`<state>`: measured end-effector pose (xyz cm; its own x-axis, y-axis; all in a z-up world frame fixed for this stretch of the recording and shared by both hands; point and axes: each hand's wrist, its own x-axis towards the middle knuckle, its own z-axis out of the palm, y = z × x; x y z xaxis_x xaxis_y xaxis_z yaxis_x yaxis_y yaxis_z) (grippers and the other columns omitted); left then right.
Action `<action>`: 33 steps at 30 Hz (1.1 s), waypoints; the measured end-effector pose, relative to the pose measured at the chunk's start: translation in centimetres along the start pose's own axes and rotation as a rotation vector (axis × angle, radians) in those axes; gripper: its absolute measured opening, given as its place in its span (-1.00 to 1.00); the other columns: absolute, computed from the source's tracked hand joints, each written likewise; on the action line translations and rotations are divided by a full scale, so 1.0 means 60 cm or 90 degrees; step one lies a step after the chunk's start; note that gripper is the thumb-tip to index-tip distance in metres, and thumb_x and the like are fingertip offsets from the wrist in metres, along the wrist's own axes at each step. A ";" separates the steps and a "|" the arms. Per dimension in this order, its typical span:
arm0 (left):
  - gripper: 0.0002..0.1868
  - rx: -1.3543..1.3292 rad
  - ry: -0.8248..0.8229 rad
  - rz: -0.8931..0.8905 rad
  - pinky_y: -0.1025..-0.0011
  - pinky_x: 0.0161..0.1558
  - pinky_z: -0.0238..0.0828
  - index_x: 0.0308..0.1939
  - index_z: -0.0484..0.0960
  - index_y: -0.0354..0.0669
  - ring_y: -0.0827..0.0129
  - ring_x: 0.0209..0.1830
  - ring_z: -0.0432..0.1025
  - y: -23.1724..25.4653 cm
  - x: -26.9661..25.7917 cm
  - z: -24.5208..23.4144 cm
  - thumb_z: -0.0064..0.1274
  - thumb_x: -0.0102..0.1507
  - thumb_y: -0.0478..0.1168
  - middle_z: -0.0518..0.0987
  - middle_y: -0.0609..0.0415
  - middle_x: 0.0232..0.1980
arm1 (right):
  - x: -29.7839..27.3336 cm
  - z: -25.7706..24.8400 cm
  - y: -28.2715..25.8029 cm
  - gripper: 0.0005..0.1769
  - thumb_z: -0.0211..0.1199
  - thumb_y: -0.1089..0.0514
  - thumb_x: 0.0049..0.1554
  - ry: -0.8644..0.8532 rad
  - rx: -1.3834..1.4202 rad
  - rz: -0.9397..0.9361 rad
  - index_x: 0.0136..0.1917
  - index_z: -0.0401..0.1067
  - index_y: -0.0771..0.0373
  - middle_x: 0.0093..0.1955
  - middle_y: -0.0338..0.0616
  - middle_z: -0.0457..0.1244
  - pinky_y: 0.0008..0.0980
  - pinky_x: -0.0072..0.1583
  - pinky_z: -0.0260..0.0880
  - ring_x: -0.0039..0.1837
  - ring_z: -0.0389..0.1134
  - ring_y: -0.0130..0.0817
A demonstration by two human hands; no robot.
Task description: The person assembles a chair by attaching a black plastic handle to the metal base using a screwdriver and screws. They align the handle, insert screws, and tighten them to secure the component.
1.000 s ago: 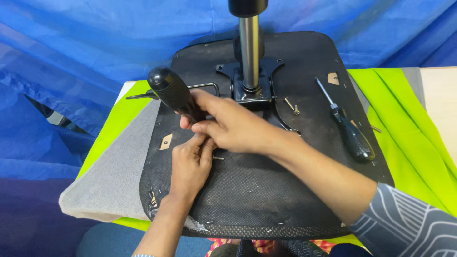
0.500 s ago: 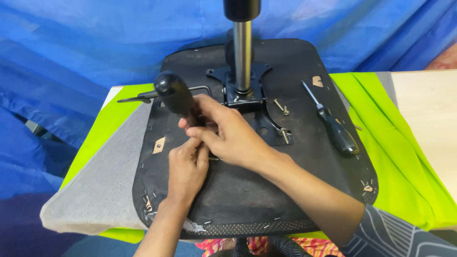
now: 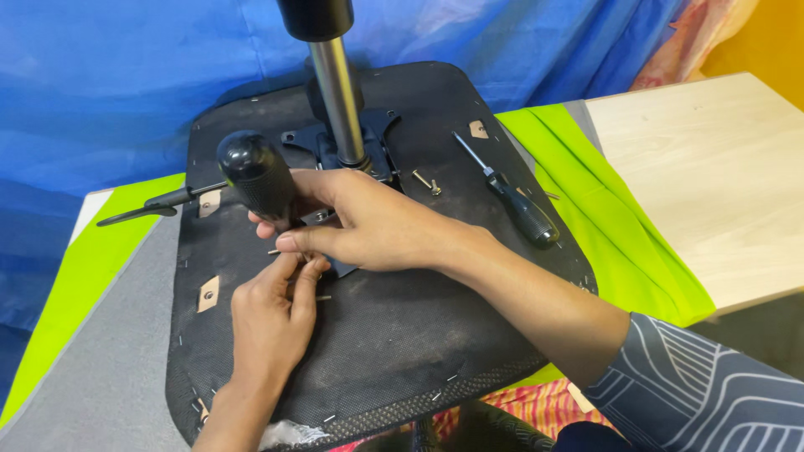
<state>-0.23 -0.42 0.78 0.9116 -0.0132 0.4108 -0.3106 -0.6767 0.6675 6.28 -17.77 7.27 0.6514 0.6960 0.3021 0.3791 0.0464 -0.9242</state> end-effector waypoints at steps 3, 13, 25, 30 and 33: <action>-0.85 0.026 -0.050 -0.028 0.27 -0.40 0.45 -0.16 0.70 -0.22 0.19 -0.48 0.60 -0.002 0.008 -0.010 0.13 0.29 -0.22 0.67 -0.10 -0.36 | -0.002 0.000 -0.002 -0.39 0.21 0.39 0.26 0.011 0.041 0.009 0.51 0.09 0.28 0.24 -0.11 0.36 -0.31 0.37 0.43 0.32 0.38 -0.39; -0.80 -0.065 -0.131 -0.026 0.39 -0.35 0.57 -0.16 0.70 -0.21 0.32 -0.36 0.69 -0.023 0.031 -0.025 0.18 0.24 -0.16 0.74 -0.01 -0.31 | 0.000 0.000 -0.013 -0.35 0.10 0.52 0.23 -0.004 0.039 0.043 0.54 0.11 0.30 0.32 -0.04 0.31 -0.31 0.38 0.40 0.30 0.33 -0.38; -0.81 -0.243 -0.151 -0.027 0.50 -0.04 0.62 -0.04 0.69 -0.28 0.46 -0.11 0.69 -0.056 0.028 -0.030 0.03 0.34 -0.30 0.78 0.04 -0.14 | 0.024 -0.002 -0.004 -0.34 0.14 0.49 0.27 -0.042 0.044 0.026 0.56 0.02 0.29 0.28 -0.05 0.32 -0.32 0.44 0.39 0.34 0.35 -0.37; -0.78 -0.307 -0.117 -0.058 0.51 -0.04 0.65 0.00 0.69 -0.32 0.45 -0.11 0.68 -0.060 0.022 -0.021 0.03 0.34 -0.32 0.77 0.01 -0.15 | 0.032 -0.007 0.003 -0.39 0.13 0.50 0.30 -0.065 0.049 0.003 0.55 0.04 0.33 0.32 -0.03 0.32 -0.31 0.51 0.37 0.43 0.35 -0.34; -0.78 -0.254 -0.096 -0.056 0.52 -0.09 0.62 0.00 0.72 -0.29 0.45 -0.17 0.68 -0.061 0.020 -0.021 0.09 0.31 -0.30 0.78 0.02 -0.18 | 0.033 -0.017 -0.001 -0.39 0.10 0.50 0.30 -0.097 0.039 0.009 0.57 0.08 0.33 0.35 -0.02 0.32 -0.31 0.49 0.35 0.46 0.32 -0.33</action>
<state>1.67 2.96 -0.39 0.9591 -0.0955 0.2666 -0.2831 -0.3429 0.8957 8.21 -17.10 8.15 0.5473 0.7974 0.2541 0.3263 0.0763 -0.9422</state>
